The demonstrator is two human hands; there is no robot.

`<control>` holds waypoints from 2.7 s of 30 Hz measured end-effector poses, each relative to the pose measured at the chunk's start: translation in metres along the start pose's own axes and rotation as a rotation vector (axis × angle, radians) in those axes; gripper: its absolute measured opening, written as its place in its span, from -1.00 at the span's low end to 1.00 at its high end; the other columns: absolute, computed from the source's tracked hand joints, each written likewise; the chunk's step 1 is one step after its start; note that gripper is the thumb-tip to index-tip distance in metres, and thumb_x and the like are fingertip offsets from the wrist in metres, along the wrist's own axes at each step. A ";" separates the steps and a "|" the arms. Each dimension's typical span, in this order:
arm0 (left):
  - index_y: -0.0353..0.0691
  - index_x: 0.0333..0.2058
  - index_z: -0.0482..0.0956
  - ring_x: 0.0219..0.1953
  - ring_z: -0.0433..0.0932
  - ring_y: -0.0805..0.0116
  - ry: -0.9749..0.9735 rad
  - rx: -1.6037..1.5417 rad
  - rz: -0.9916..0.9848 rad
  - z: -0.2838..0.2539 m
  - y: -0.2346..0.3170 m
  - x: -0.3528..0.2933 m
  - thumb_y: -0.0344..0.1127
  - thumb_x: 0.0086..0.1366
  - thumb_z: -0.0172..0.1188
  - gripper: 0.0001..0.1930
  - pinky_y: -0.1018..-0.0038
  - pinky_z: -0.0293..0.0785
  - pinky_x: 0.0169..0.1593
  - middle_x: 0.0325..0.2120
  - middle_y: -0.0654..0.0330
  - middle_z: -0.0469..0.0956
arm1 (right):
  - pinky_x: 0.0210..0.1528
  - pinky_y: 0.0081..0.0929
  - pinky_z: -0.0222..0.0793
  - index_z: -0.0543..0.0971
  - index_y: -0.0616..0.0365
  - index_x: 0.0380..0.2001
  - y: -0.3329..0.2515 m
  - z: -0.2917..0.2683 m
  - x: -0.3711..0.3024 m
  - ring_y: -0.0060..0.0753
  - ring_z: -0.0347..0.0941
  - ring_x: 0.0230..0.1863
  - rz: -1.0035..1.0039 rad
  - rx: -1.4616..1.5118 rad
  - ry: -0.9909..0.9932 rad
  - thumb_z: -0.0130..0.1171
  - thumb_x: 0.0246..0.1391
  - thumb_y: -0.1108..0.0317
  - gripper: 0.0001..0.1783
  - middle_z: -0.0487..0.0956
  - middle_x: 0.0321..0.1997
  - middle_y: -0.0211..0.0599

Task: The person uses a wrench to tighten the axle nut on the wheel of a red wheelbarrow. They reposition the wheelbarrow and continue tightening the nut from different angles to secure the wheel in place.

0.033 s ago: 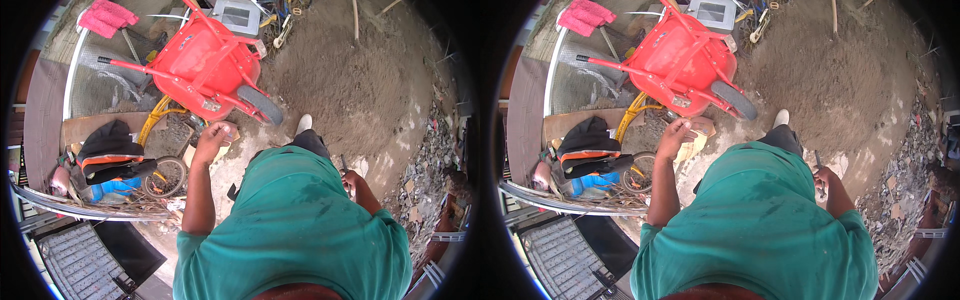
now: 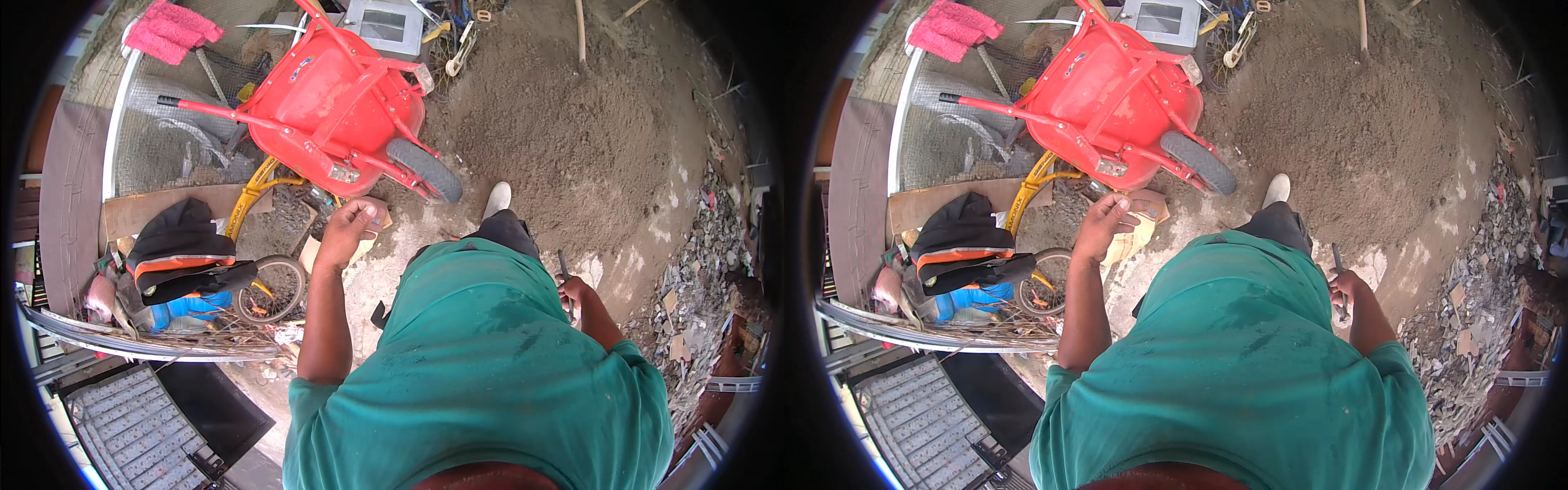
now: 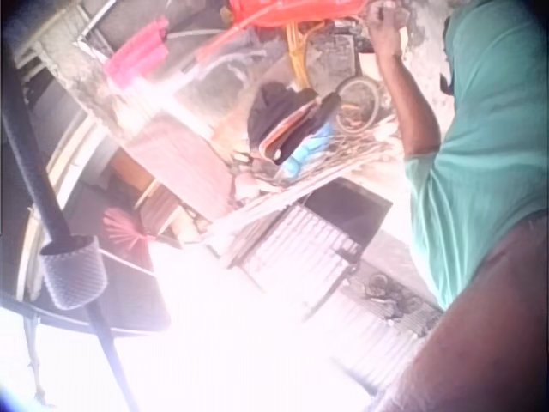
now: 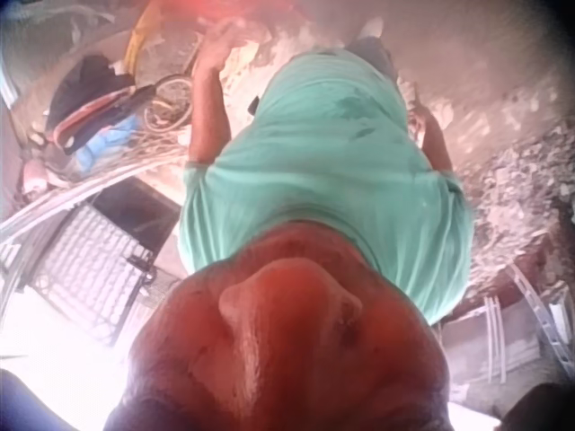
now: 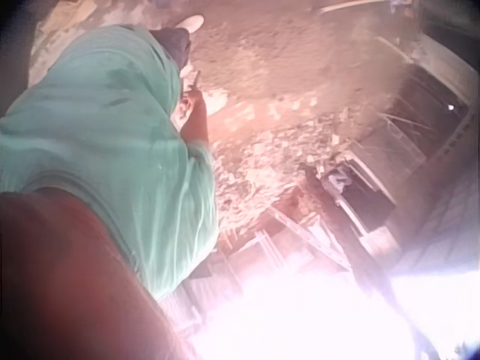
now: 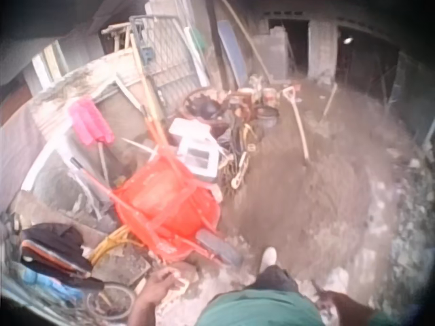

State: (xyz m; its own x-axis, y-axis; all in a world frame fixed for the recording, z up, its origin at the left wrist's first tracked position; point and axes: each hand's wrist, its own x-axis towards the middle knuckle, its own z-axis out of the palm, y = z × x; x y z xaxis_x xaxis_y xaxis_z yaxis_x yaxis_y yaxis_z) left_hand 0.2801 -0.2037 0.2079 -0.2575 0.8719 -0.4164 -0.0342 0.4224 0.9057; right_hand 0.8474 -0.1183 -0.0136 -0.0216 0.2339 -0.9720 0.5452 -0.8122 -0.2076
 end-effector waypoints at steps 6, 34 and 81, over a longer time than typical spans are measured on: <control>-0.25 -0.16 0.46 -0.30 0.54 0.40 -0.031 0.047 -0.158 0.013 -0.002 0.054 -0.07 0.32 0.07 -0.66 0.46 0.47 -0.21 -0.22 0.14 0.58 | -0.59 -0.46 0.33 0.30 -0.11 0.19 -0.042 -0.006 0.020 -0.45 0.34 -0.59 0.061 0.083 0.058 0.03 0.04 0.56 -0.39 0.36 -0.58 -0.42; -0.38 -0.13 0.48 -0.12 0.47 0.31 0.451 0.695 -0.053 0.042 -0.143 0.436 -0.28 0.29 0.14 -0.72 0.37 0.34 0.01 -0.23 0.09 0.53 | -0.59 -0.56 0.19 0.35 0.16 0.08 -0.491 0.003 0.357 -0.56 0.31 -0.56 -0.122 0.471 -0.204 -0.09 0.23 0.46 -0.66 0.48 -0.42 -0.28; -0.15 -0.36 0.50 0.09 0.38 0.06 0.135 1.144 -0.204 0.082 -0.202 0.465 -0.39 0.08 0.14 -0.89 0.05 -0.01 0.27 -0.15 0.13 0.56 | -0.14 -0.03 0.53 0.36 0.05 -0.33 -0.498 0.305 0.559 -0.36 0.45 -0.31 0.024 0.698 -0.877 0.08 0.13 0.33 -0.88 0.45 -0.30 -0.31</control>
State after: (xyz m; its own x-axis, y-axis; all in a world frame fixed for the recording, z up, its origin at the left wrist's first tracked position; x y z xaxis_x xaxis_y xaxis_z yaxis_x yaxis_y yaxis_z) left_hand 0.2462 0.1368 -0.1757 -0.4504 0.7577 -0.4722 0.7851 0.5880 0.1948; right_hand 0.3083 0.2540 -0.4868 -0.7503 -0.0200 -0.6607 -0.0300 -0.9975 0.0642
